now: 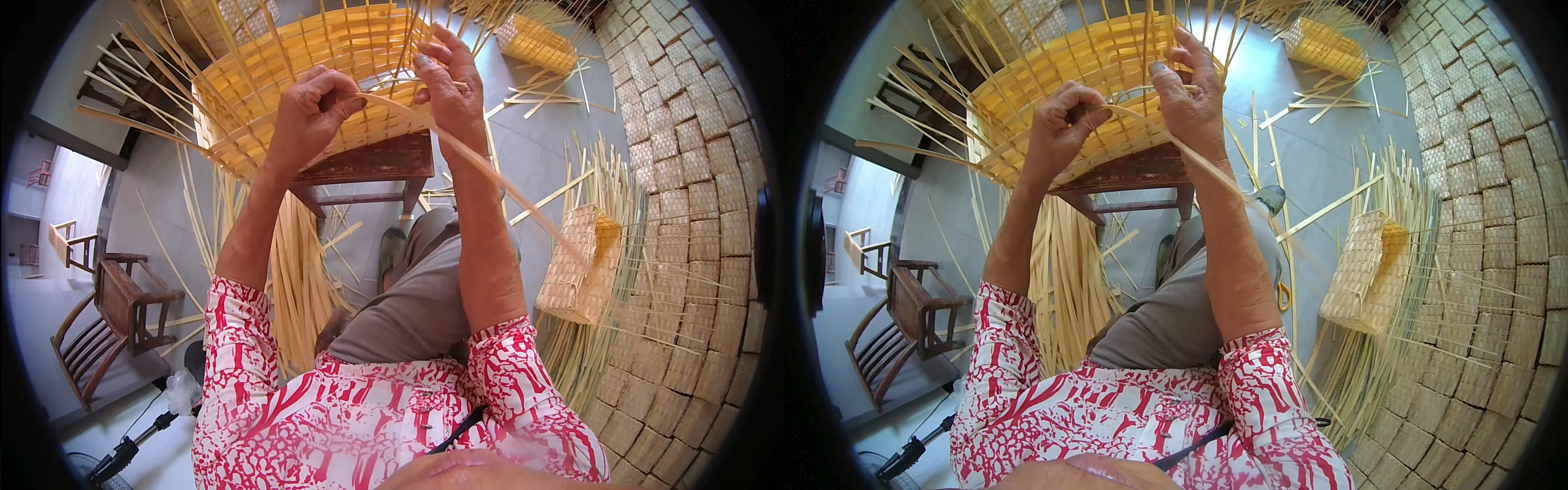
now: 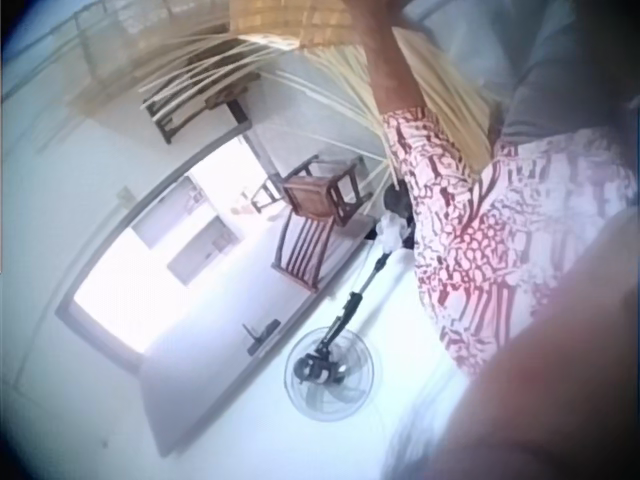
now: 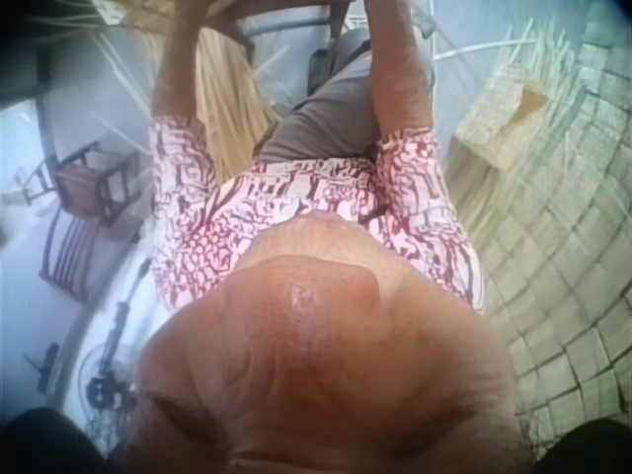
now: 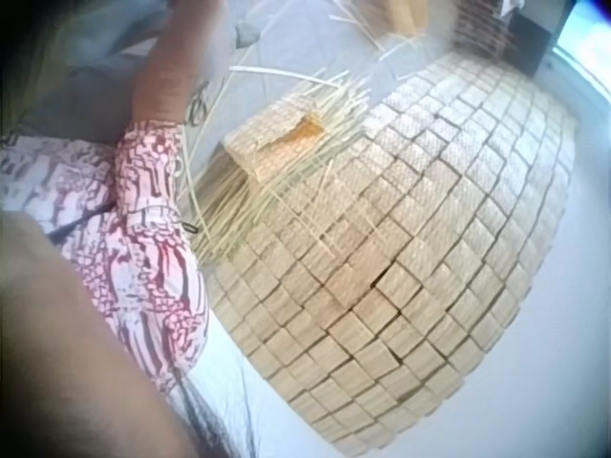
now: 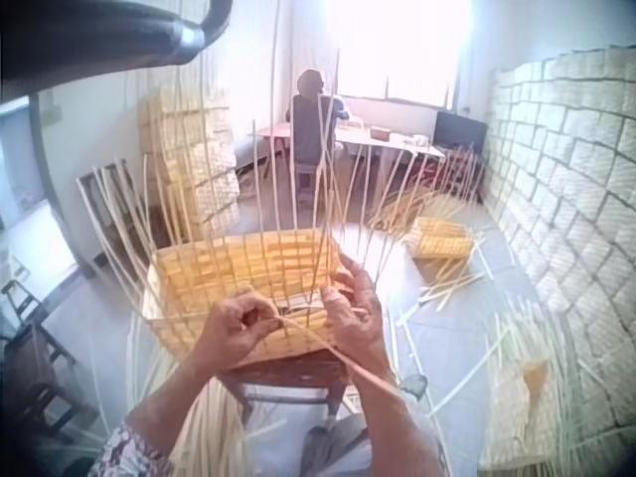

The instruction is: The person weaves a basket by hand, interlacing thin bamboo strips through a pre-formed frame. They repeatedly pull strips through the structure and adjust the weave to maintain tension and alignment.

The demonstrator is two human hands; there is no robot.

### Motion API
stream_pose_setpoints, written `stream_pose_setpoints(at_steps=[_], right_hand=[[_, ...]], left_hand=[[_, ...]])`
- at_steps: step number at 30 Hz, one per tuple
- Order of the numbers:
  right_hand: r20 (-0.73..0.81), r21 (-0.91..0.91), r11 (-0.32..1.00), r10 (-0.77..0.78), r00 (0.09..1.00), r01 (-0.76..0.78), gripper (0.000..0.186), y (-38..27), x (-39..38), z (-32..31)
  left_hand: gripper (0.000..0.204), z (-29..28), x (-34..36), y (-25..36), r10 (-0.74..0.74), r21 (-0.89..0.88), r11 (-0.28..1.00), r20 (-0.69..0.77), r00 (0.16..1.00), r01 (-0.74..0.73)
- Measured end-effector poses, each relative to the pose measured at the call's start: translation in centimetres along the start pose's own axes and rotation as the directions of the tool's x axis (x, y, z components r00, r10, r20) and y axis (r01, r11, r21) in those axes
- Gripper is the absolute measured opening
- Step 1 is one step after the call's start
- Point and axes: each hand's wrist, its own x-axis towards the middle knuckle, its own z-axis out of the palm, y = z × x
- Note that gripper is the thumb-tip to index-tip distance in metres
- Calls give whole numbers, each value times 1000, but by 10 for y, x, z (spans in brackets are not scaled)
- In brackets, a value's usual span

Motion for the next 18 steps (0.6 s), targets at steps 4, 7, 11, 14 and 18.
stream_pose_setpoints(at_steps=[4,7,11,14,18], right_hand=[[-106,350,928,177,979,-130,22,4,-6,-4],[-247,664,744,309,918,-72,22,11,-6,4],[-229,733,675,365,903,-87,21,12,-11,1],[-242,602,794,275,930,-78,20,8,-16,8],[-110,270,963,49,993,-18,42,10,-17,8]], left_hand=[[9,6,2,-4,-58,-96,994,-54,997,52],[11,10,4,-3,-122,-120,987,-105,987,109],[12,23,12,-1,-164,-50,986,-238,957,157],[8,35,18,-3,-17,284,952,-321,947,114],[8,40,16,-6,90,633,772,-198,976,57]])
